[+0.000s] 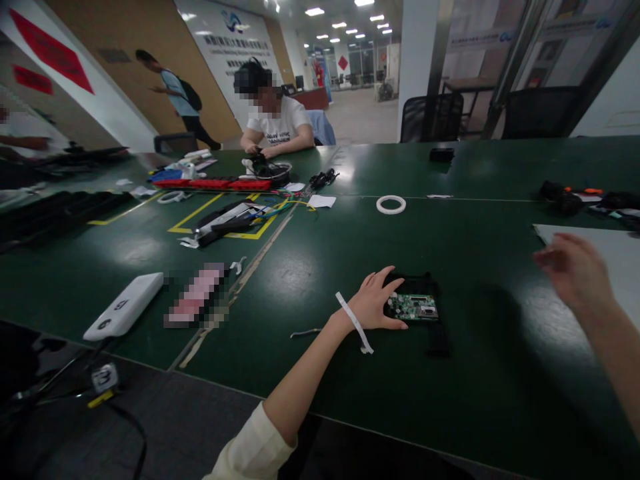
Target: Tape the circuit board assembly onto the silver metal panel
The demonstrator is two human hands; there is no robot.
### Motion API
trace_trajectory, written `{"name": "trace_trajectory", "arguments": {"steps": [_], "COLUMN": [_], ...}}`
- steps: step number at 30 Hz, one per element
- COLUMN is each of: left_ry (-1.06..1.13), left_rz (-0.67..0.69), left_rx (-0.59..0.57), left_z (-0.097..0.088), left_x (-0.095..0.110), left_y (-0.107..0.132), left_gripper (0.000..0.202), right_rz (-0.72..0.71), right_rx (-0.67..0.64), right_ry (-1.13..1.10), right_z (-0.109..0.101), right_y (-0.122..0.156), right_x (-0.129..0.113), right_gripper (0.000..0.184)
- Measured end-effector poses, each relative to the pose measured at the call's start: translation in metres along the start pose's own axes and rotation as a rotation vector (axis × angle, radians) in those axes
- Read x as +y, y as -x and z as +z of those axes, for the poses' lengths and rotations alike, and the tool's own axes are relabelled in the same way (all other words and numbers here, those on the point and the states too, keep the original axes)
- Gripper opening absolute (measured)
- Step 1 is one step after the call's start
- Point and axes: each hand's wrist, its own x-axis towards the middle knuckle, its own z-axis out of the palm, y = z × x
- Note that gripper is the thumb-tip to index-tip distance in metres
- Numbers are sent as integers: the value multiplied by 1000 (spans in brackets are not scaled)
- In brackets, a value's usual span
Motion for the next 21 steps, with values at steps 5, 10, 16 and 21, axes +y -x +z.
{"name": "trace_trajectory", "arguments": {"steps": [5,10,16,21], "left_ry": [-16,-23,-135,-144], "left_rz": [5,34,86,87], "left_rx": [28,73,12,24], "left_z": [1,8,14,16], "left_x": [1,-1,-11,-14], "left_y": [-1,-1,-1,-3], "left_gripper": [96,94,84,91], "right_rz": [87,0,29,-17], "right_rx": [-769,-877,-903,-930], "right_ry": [39,-27,311,676], "right_z": [84,141,157,156], "right_y": [116,186,201,203], "right_x": [17,18,51,47], "right_gripper": [57,53,49,55]}}
